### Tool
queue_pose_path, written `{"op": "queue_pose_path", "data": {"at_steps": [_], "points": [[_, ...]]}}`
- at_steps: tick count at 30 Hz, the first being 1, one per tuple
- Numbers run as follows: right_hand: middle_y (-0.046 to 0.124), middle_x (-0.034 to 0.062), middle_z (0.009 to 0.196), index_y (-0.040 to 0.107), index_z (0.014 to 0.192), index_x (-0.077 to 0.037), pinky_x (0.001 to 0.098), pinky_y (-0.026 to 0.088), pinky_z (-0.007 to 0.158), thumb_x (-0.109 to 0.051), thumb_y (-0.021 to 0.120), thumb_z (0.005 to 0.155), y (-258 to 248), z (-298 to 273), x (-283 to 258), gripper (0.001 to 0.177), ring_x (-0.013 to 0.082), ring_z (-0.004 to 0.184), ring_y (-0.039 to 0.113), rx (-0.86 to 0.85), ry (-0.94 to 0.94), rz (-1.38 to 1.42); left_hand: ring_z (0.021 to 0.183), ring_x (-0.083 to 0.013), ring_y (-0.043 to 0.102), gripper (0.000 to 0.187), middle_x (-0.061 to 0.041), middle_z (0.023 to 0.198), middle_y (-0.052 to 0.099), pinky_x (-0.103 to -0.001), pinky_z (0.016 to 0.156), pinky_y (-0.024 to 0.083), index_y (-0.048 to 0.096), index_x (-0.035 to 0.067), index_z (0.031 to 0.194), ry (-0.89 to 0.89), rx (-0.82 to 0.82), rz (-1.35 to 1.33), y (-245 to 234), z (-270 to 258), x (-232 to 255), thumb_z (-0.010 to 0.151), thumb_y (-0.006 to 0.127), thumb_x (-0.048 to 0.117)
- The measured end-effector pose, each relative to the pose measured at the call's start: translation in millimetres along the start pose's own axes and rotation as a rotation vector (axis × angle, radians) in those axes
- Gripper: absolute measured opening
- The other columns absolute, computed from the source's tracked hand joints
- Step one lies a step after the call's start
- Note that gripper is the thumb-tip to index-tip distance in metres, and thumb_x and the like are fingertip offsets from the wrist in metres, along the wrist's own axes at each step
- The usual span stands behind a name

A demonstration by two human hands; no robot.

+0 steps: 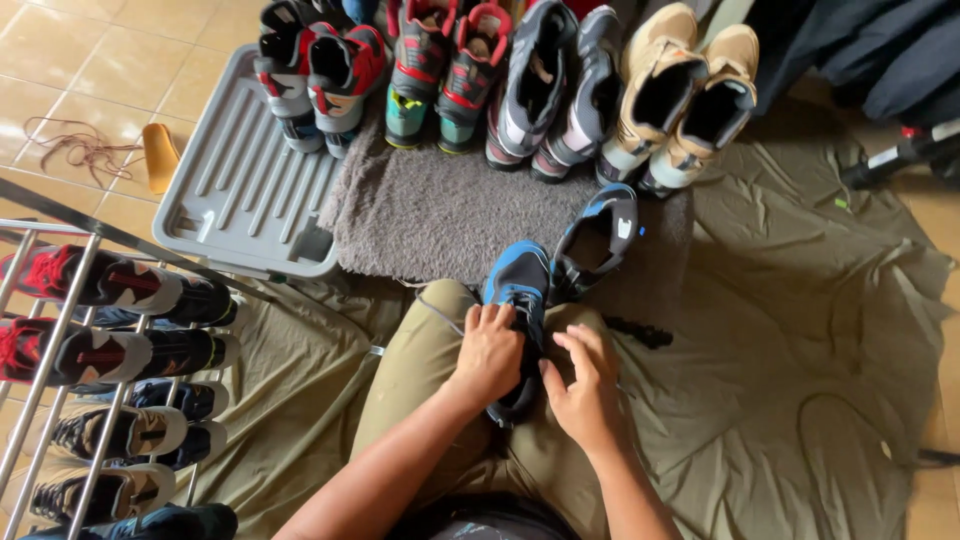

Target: Tying shoelaces and arranging various pairs of sneakers in a shoe section.

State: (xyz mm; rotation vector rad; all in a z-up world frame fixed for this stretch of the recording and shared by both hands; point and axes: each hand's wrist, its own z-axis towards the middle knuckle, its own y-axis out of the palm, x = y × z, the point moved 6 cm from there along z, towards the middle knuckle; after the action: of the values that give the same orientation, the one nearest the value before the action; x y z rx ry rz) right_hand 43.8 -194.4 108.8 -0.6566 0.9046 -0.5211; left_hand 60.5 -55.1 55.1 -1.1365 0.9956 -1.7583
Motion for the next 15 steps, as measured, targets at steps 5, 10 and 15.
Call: {"op": "queue_pose_path", "data": {"at_steps": [5,10,15], "points": [[0.066,0.0159,0.124,0.066,0.115,-0.001,0.0402,0.05,0.1,-0.007,0.073,0.08,7,-2,-3,0.036,0.0341,0.112,0.064,-0.036,-0.014,0.052,0.106,-0.033,0.052,0.014,-0.012,0.107,0.059,-0.046,0.103,0.038,0.073,0.006,0.081,0.042,0.212,-0.23,-40,-9,6,0.077,0.068,0.018],[0.067,0.0141,0.122,0.072,0.107,-0.005,0.0424,0.049,0.097,-0.012,0.073,0.081,19,-2,-6,0.028,0.0343,0.11,0.064,-0.074,-0.033,0.025,0.088,-0.0286,0.058,0.007,-0.009,0.096,0.064,-0.038,0.09,0.047,0.065,0.005,0.08,-0.018,0.458,-0.558,-82,-19,-6,0.081,0.071,0.007],[0.066,0.0113,0.121,0.075,0.097,-0.006,0.0399,0.047,0.099,-0.014,0.075,0.08,23,-2,-3,0.019,0.0323,0.112,0.062,-0.025,-0.063,0.017,0.081,-0.016,0.06,0.01,-0.007,0.095,0.067,-0.027,0.073,0.052,0.069,-0.001,0.096,-0.402,0.488,-0.958,-110,-21,-43,0.097,0.064,0.007]]}}
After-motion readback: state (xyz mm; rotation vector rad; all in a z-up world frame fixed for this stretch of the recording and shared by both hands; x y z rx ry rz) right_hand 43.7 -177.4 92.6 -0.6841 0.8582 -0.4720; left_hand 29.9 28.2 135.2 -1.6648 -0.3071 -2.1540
